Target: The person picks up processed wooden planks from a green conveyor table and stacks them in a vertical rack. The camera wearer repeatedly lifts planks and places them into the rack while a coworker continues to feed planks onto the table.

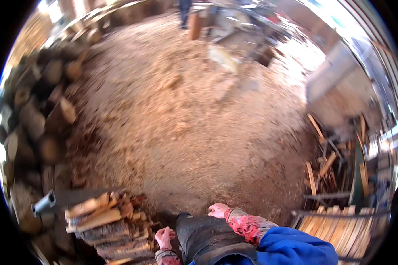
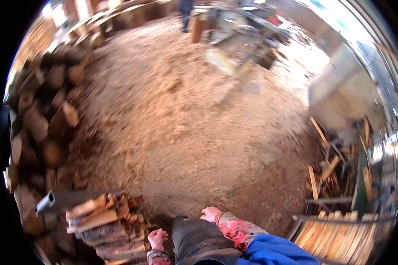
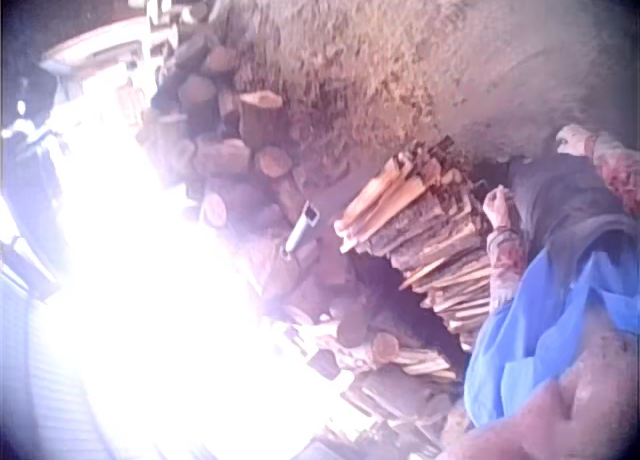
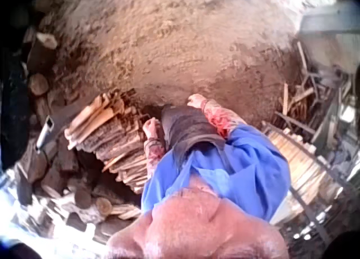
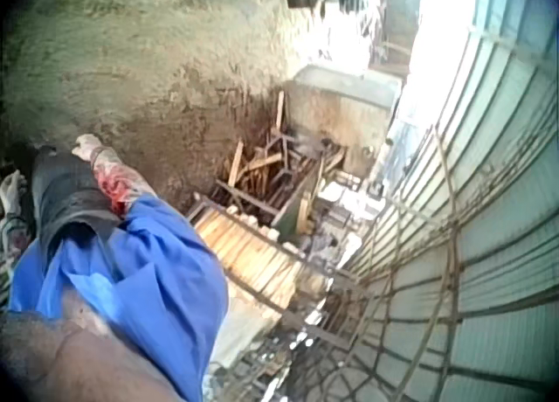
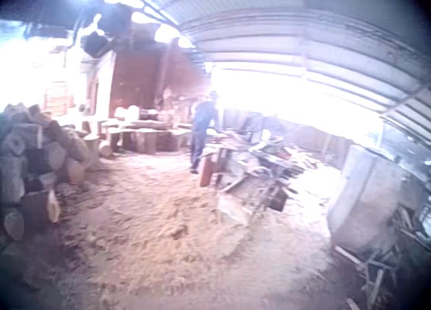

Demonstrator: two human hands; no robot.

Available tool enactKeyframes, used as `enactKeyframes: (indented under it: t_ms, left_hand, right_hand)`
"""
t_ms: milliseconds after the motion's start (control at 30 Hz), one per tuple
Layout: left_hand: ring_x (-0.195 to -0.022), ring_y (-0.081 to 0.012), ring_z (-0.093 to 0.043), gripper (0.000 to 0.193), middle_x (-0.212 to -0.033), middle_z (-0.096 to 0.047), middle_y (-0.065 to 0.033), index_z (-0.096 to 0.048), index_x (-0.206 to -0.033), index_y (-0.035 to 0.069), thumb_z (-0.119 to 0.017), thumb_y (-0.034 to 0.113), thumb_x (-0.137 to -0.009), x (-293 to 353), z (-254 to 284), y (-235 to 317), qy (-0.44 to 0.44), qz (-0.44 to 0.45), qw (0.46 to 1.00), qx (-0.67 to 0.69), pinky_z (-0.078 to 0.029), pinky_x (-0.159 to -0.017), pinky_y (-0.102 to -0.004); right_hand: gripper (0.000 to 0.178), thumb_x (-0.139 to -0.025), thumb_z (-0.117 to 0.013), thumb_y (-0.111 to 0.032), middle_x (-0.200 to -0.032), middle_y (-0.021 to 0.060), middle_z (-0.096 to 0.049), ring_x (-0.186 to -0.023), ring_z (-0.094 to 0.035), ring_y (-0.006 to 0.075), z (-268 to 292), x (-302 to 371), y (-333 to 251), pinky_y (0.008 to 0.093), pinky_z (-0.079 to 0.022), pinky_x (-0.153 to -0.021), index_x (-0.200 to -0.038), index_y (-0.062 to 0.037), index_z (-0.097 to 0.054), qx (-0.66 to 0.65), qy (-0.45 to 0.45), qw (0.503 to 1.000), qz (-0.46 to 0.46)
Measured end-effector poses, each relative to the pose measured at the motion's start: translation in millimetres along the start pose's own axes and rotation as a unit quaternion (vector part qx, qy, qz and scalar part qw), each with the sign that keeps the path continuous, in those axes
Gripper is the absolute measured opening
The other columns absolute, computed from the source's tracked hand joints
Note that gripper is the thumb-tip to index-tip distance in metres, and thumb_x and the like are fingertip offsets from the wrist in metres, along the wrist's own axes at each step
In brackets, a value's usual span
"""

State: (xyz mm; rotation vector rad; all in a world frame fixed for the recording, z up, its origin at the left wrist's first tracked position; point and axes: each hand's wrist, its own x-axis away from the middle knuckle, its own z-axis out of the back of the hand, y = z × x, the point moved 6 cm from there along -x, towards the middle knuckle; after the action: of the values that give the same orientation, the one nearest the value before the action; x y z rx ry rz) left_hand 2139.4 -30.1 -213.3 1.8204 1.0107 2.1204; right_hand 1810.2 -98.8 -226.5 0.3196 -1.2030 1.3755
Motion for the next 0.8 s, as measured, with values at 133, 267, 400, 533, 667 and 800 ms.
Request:
enactKeyframes:
  t_ms: [133, 267, 400, 533, 667, 800]
  left_hand:
    - [-0.056, -0.0177, -0.064, 0.02, -0.072, -0.066, -0.0125, -0.062, -0.086, -0.004, -0.062, 0.016, -0.092, 4.5, -65.4, 18.9, -0.065, 0.008, 0.994, -0.088, -0.053, -0.047, -0.0279]
    - [-0.059, -0.0198, -0.061, 0.018, -0.07, -0.064, -0.0079, -0.062, -0.079, 0.005, -0.066, 0.019, -0.09, 1.6, -107.1, 22.2, -0.115, -0.015, 0.982, -0.148, -0.05, -0.05, -0.0302]
    - [-0.05, -0.0163, -0.056, 0.025, -0.066, -0.064, -0.0068, -0.064, -0.075, 0.005, -0.065, 0.024, -0.091, 3.4, -153.7, 29.4, -0.164, 0.014, 0.968, -0.189, -0.044, -0.043, -0.0266]
    - [-0.049, -0.0173, -0.055, 0.028, -0.066, -0.064, -0.0072, -0.067, -0.079, 0.004, -0.064, 0.029, -0.09, -31.7, -177.6, 25.6, -0.183, 0.08, 0.941, -0.272, -0.042, -0.042, -0.0285]
    - [-0.048, -0.0177, -0.054, 0.034, -0.066, -0.064, -0.0075, -0.069, -0.08, 0.003, -0.058, 0.034, -0.092, -52.7, -232.3, 47.0, -0.279, 0.074, 0.851, -0.438, -0.043, -0.044, -0.0305]
    - [-0.05, -0.0168, -0.055, 0.035, -0.071, -0.067, -0.0061, -0.072, -0.086, 0.005, -0.053, 0.034, -0.094, -111.7, -291.4, 46.7, -0.265, 0.104, 0.835, -0.471, -0.045, -0.046, -0.0307]
  right_hand:
    - [0.049, -0.082, -0.063, -0.043, -0.104, 0.0164, -0.069, -0.099, -0.065, 0.0335, 22.6, 44.1, 94.0, 0.0424, -0.051, -0.087, -0.115, -0.0075, -0.066, -0.086, 0.103, 0.991, -0.028]
    - [0.044, -0.081, -0.062, -0.043, -0.099, 0.0177, -0.069, -0.095, -0.065, 0.036, 34.5, 80.1, 180.0, 0.0439, -0.052, -0.082, -0.104, -0.006, -0.07, -0.121, 0.15, 0.975, -0.109]
    - [0.041, -0.079, -0.06, -0.042, -0.091, 0.0207, -0.068, -0.091, -0.065, 0.0386, 32.7, 120.2, 248.3, 0.0472, -0.051, -0.079, -0.095, -0.0058, -0.07, -0.191, 0.25, 0.934, -0.172]
    - [0.043, -0.079, -0.061, -0.044, -0.09, 0.02, -0.068, -0.09, -0.065, 0.0382, 19.8, 131.1, 269.2, 0.0482, -0.05, -0.078, -0.095, -0.005, -0.07, -0.26, 0.244, 0.912, -0.203]
    - [0.046, -0.079, -0.063, -0.045, -0.1, 0.0167, -0.07, -0.098, -0.065, 0.0335, 0.8, 130.4, 273.5, 0.0432, -0.051, -0.085, -0.105, -0.0077, -0.07, -0.349, 0.252, 0.869, -0.244]
    - [0.046, -0.08, -0.066, -0.044, -0.103, 0.0157, -0.07, -0.101, -0.065, 0.031, -7.5, 137.5, 281.0, 0.041, -0.05, -0.089, -0.109, -0.0083, -0.07, -0.442, 0.276, 0.809, -0.272]
